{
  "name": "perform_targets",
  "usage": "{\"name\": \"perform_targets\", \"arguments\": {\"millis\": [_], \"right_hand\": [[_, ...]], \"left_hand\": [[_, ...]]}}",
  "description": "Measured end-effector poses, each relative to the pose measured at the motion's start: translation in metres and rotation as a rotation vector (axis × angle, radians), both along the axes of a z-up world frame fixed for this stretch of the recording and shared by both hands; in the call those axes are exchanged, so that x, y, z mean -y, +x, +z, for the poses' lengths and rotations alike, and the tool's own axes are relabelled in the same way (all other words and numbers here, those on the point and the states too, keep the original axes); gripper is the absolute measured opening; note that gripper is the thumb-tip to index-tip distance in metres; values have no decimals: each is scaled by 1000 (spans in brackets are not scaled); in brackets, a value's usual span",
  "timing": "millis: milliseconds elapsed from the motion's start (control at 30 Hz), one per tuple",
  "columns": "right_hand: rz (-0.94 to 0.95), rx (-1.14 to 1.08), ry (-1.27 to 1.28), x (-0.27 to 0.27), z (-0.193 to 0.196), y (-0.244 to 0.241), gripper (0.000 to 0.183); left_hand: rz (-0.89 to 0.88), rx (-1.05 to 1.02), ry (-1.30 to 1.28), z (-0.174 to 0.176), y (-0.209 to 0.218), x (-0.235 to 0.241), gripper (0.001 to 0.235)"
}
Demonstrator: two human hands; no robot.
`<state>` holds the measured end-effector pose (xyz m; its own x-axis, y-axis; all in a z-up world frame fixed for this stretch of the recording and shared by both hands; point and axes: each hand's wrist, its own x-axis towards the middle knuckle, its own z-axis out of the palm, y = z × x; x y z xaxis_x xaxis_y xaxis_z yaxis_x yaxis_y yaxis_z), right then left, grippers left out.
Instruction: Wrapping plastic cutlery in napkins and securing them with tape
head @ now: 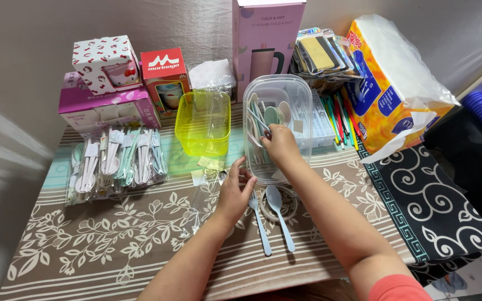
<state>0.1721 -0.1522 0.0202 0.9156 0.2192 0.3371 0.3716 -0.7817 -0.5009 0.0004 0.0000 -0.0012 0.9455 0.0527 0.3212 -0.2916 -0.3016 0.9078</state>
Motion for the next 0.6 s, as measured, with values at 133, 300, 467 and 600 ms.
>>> {"name": "perform_targets", "arguments": {"millis": [133, 300, 467, 600], "right_hand": [[-20, 25, -45, 1, -20, 23, 13], [137, 137, 342, 5, 18, -17, 11], [356, 130, 697, 21, 66, -81, 15], [472, -205, 737, 52, 68, -125, 26]], "left_hand": [[14, 2, -3, -2, 3, -2, 58], [38, 19, -2, -2, 7, -3, 59], [52, -33, -2, 4, 24, -2, 59], [79, -81, 130, 9, 44, -6, 62]]}}
